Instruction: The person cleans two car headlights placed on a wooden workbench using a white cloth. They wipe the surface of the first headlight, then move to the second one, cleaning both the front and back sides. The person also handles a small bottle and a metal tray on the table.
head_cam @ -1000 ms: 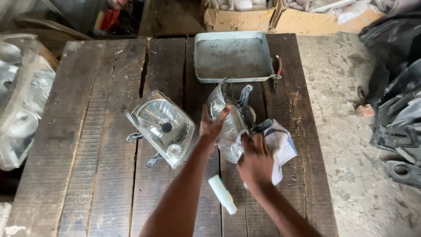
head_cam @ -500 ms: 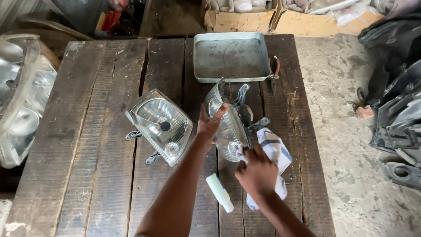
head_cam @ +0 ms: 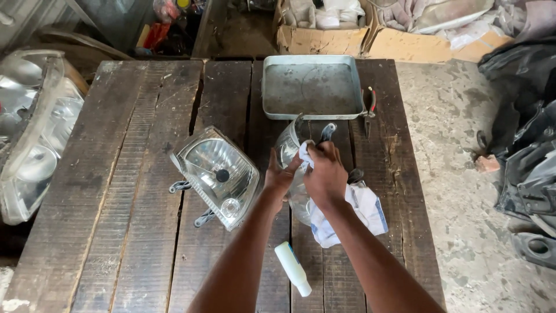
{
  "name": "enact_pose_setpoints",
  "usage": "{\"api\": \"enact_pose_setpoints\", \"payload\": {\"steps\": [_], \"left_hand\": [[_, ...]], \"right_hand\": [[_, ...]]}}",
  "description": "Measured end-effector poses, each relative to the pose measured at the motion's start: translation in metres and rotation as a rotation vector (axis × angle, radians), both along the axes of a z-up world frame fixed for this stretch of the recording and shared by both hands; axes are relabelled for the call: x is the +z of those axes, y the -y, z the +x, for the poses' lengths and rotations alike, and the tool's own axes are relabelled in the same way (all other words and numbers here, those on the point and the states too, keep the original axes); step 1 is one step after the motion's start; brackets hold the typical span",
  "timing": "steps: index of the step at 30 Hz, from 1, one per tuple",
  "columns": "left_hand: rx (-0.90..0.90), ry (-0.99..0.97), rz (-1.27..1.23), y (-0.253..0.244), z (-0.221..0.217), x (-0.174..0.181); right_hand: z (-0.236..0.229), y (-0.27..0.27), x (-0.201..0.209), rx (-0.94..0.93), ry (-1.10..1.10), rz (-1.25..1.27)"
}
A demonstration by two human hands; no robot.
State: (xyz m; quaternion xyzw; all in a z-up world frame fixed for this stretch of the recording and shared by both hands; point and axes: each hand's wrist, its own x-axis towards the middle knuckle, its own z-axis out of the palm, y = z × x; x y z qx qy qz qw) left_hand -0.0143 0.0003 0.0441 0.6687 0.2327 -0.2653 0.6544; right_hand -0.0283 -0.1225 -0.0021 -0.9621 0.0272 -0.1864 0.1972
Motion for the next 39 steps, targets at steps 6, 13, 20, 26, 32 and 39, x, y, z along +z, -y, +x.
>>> {"api": "enact_pose_setpoints", "payload": {"steps": [6, 13, 20, 26, 32, 39], "left_hand": [[0.006, 0.007, -0.003, -0.004, 0.000, -0.007], [-0.059, -0.039, 0.076, 0.000, -0.001, 0.011], [-0.051, 0.018, 0.067, 0.004, 0.011, -0.063], [-0.117, 0.121, 0.238, 0.015, 0.021, -0.040], [-0.372, 0.207, 0.512, 0.020, 0.010, 0.054], [-0.579, 0.399, 0.785, 0.039, 0.007, 0.067]], "right_hand": [[-0.053, 0.013, -0.002, 0.051, -0.199, -0.100], [-0.137, 0.016, 0.009, 0.056, 0.082, -0.192], [-0.117, 0.051, 0.002, -0.328, -0.427, 0.550], [-0.104, 0.060, 0.072, -0.390, -0.171, 1.313], [-0.099, 0.117, 0.017, -0.210, -0.199, 1.738], [-0.094, 0.179, -0.056, -0.193, -0.284, 0.593]]}}
